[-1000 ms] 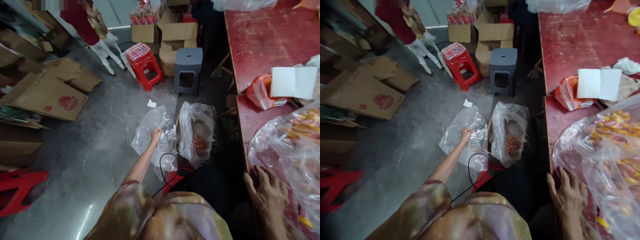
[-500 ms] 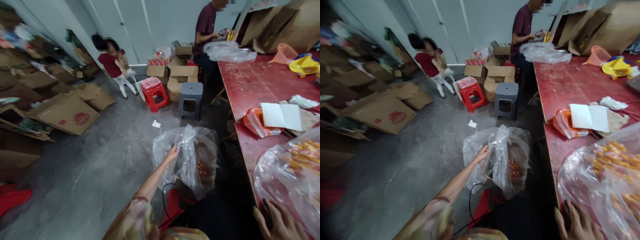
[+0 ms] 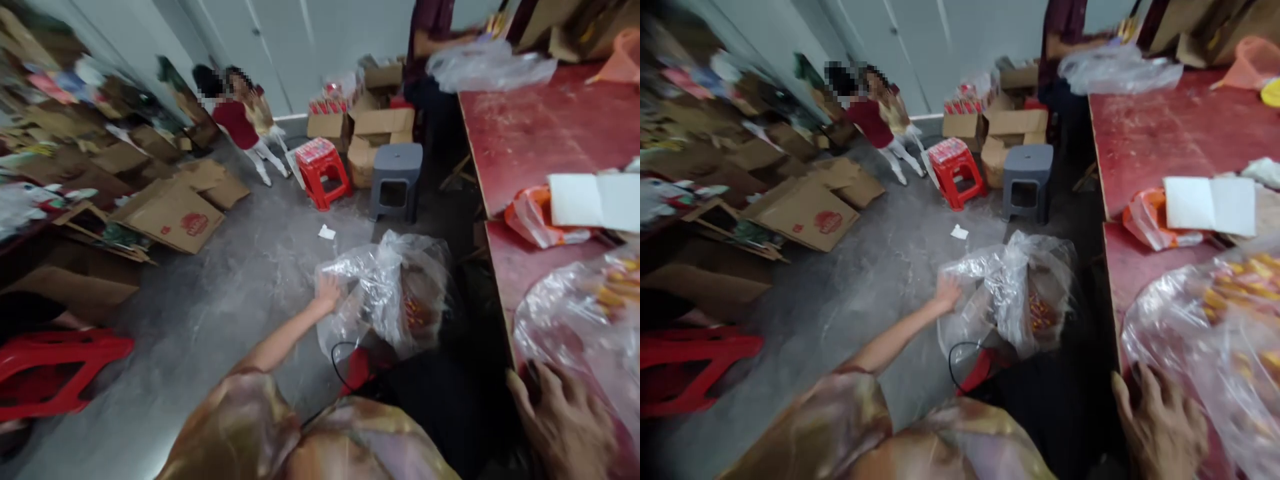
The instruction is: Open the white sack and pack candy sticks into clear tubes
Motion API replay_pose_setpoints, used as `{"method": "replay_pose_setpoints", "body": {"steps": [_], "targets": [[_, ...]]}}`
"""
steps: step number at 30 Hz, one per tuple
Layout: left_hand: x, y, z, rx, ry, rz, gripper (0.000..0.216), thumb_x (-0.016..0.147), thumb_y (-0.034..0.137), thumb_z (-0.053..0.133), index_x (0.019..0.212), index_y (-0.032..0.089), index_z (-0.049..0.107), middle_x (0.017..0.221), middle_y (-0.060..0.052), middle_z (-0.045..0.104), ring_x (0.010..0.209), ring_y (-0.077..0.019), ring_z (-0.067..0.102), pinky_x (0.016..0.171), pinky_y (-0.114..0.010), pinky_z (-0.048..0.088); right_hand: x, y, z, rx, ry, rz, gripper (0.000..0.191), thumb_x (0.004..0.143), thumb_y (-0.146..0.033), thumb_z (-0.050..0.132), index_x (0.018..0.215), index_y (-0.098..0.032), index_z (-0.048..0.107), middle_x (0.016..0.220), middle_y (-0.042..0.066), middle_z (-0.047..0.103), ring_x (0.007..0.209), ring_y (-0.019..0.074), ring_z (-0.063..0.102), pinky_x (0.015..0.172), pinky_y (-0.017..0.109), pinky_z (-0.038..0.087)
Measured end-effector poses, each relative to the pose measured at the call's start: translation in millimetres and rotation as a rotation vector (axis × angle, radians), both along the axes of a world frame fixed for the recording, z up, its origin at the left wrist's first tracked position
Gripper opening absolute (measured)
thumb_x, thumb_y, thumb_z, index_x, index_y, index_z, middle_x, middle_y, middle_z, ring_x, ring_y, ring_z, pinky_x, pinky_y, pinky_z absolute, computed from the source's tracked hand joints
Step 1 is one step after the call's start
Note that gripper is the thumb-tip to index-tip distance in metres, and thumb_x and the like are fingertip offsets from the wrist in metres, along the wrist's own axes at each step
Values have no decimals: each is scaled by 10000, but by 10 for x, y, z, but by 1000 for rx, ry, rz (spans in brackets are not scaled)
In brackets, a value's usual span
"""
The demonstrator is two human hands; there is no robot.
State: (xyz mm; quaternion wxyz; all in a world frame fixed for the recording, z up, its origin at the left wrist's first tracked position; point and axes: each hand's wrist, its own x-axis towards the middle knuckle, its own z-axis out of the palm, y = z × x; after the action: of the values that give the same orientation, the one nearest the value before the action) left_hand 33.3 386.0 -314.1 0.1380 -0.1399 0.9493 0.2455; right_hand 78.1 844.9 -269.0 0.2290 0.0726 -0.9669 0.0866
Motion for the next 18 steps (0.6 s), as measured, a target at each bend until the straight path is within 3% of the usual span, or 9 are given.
{"method": "replay_pose_setpoints", "body": {"steps": [3, 6, 8, 11, 14, 16, 18], "targets": [[-103, -141, -31, -40, 43, -35, 476, 684, 255, 726, 1141, 188, 612, 1508, -140, 323, 1425, -369, 173, 1137, -543, 191, 28, 25, 29, 127, 32, -36, 497, 871, -526, 469, 1146, -141, 618, 1045, 137, 635, 847, 267, 557, 720, 373, 394], [-225, -198, -28, -54, 117, -31, 482, 819, 235, 589, 1290, 167, 507, 1481, -151, 364, 1358, -287, 360, 1079, -396, 357, 6, 40, -5, 151, 53, -27, 509, 875, -534, 480, 1136, -124, 634, 1046, 143, 645, 829, 256, 564, 712, 361, 385], [-320, -232, -4, -70, 180, -4, 495, 867, 213, 514, 1353, 160, 440, 1476, -150, 371, 1346, -259, 384, 1059, -359, 386, -6, 48, -23, 172, 58, -20, 513, 875, -539, 489, 1117, -114, 642, 1041, 145, 650, 820, 251, 563, 703, 351, 383], [-475, -313, -17, -99, 230, 121, 509, 861, 160, 513, 1362, 137, 426, 1521, -173, 265, 1390, -292, 297, 1089, -391, 345, -11, 54, -23, 210, 79, -20, 508, 881, -547, 488, 1092, -113, 647, 1034, 140, 656, 813, 246, 563, 692, 344, 386], [-571, -328, -164, -72, 164, 236, 373, 836, 135, 573, 1209, 112, 558, 1403, -209, 419, 1298, -333, 414, 1051, -466, 369, -8, 44, -2, 228, 89, -22, 520, 890, -559, 461, 1113, -123, 637, 1043, 135, 655, 808, 245, 564, 691, 346, 391], [-556, -245, -317, -13, 114, 240, 269, 853, 188, 598, 1114, 125, 602, 1236, -159, 561, 1142, -280, 547, 967, -464, 448, -6, 29, 11, 240, 91, -15, 523, 898, -558, 440, 1127, -126, 628, 1051, 129, 654, 800, 241, 565, 697, 345, 395], [-474, -99, -466, 50, 119, 255, 261, 882, 277, 590, 1108, 147, 597, 1141, -97, 604, 1020, -213, 597, 880, -415, 509, -3, 14, 18, 251, 92, -4, 521, 904, -549, 428, 1140, -125, 617, 1058, 128, 653, 793, 239, 565, 707, 345, 400]]}}
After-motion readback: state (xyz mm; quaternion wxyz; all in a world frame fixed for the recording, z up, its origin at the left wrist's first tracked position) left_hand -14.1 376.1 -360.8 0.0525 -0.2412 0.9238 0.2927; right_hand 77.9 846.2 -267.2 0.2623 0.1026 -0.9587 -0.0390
